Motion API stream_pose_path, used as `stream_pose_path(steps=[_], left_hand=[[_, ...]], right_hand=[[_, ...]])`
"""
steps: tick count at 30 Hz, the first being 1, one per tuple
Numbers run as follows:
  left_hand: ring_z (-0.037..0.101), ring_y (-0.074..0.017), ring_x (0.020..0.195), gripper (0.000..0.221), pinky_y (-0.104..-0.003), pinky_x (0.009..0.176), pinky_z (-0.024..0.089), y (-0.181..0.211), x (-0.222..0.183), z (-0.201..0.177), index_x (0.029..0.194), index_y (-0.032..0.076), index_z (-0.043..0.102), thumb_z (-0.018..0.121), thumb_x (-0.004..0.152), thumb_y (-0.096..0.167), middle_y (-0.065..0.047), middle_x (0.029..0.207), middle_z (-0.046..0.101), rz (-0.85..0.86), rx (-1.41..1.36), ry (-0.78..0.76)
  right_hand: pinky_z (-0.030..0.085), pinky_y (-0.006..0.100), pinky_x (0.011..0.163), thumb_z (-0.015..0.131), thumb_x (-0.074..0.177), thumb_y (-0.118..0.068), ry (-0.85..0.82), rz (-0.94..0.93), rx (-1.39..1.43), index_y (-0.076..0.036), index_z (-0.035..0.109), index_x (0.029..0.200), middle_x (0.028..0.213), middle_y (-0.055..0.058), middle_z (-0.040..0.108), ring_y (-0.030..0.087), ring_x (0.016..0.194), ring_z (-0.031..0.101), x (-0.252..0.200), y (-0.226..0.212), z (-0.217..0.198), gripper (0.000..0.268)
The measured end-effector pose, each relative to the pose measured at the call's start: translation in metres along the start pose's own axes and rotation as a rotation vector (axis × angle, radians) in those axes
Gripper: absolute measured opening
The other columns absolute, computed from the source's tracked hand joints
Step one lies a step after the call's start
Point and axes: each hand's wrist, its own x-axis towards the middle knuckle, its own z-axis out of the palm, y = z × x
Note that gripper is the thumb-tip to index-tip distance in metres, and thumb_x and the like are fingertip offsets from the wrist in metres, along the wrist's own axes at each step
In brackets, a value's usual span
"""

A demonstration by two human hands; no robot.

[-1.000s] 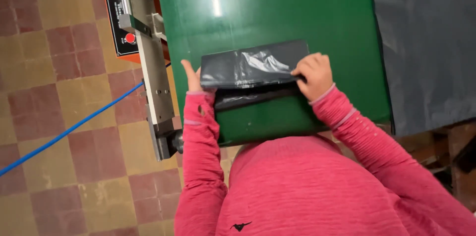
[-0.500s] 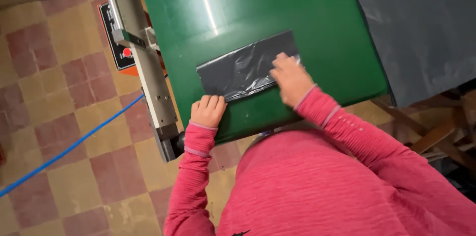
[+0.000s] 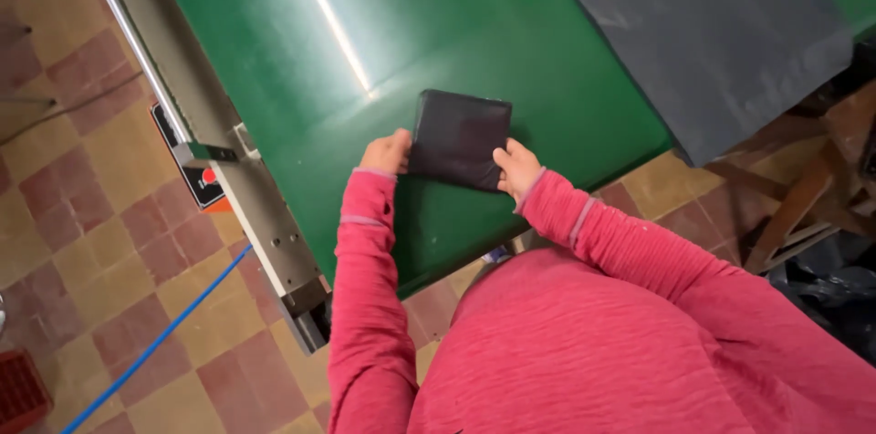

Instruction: Folding black plastic bags on a conveyor belt and placing them into a crate.

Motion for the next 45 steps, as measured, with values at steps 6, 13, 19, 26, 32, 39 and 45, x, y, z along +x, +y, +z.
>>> stream_pose_path(steps=[6,13,19,26,32,39,45], left_hand=[[0.065,-0.0365,0.068,0.040,-0.048,0.064,0.051,0.033,-0.066,0.068,0.076,0.006,0.066,0.073,0.090,0.043,-0.012,0.071,0.069,0.479,0.751,0.595],[0.055,-0.0413,0.116,0.045,-0.055,0.097,0.046,0.095,-0.116,0.184,0.110,0.002,0.063,0.083,0.082,0.032,-0.017,0.119,0.063,0.866,0.950,0.853],[0.042,-0.0341,0.144,0.064,-0.064,0.109,0.033,0.112,-0.067,0.400,0.130,0.014,0.062,0.074,0.071,0.035,-0.011,0.148,0.052,1.227,1.304,0.185],[0.058,-0.0320,0.135,0.032,-0.047,0.106,0.051,0.100,-0.008,0.460,0.120,0.009,0.062,0.065,0.088,0.015,-0.011,0.136,0.062,1.283,1.045,-0.137],[0.072,-0.0303,0.076,0.019,-0.035,0.071,0.057,0.182,-0.057,0.425,0.101,0.001,0.071,0.073,0.087,0.014,-0.017,0.088,0.072,0.682,0.337,-0.011],[0.067,-0.0162,0.082,0.025,-0.036,0.075,0.054,0.257,0.120,0.332,0.111,-0.002,0.069,0.071,0.096,0.018,-0.017,0.090,0.074,0.767,0.203,0.487],[0.072,-0.0379,0.085,0.040,-0.044,0.076,0.056,0.237,0.252,0.280,0.117,0.000,0.068,0.072,0.095,0.034,-0.023,0.094,0.075,0.656,0.456,0.769]], right_hand=[[0.063,0.047,0.085,0.048,0.100,-0.015,-0.133,0.263,0.300,-0.008,0.051,0.134,0.128,0.011,0.067,0.031,0.106,0.072,0.018,-0.011,-0.020,0.035],[0.057,0.041,0.098,0.070,0.090,-0.019,-0.271,-0.435,-0.565,-0.007,0.053,0.136,0.128,0.014,0.068,0.029,0.116,0.071,-0.103,-0.125,-0.161,0.051],[0.036,0.058,0.110,0.086,0.061,-0.036,-0.057,-1.056,-1.563,0.001,0.050,0.135,0.140,0.024,0.050,0.044,0.132,0.046,-0.113,-0.233,-0.350,0.090],[0.044,0.050,0.112,0.076,0.061,-0.008,0.002,-0.996,-1.788,-0.004,0.058,0.124,0.130,0.017,0.060,0.037,0.132,0.055,-0.056,-0.268,-0.476,0.066],[0.056,0.036,0.075,0.076,0.074,-0.010,-0.231,-0.742,-1.435,-0.017,0.075,0.099,0.091,0.004,0.076,0.025,0.083,0.072,-0.030,-0.349,-0.459,0.026],[0.055,0.038,0.079,0.074,0.091,-0.019,-0.164,-1.004,-1.233,-0.009,0.072,0.105,0.098,0.010,0.073,0.031,0.091,0.071,0.165,-0.442,-0.349,0.017],[0.050,0.044,0.088,0.080,0.082,-0.024,-0.097,-1.024,-1.495,-0.010,0.073,0.094,0.104,0.006,0.067,0.030,0.102,0.060,0.322,-0.429,-0.320,0.019]])
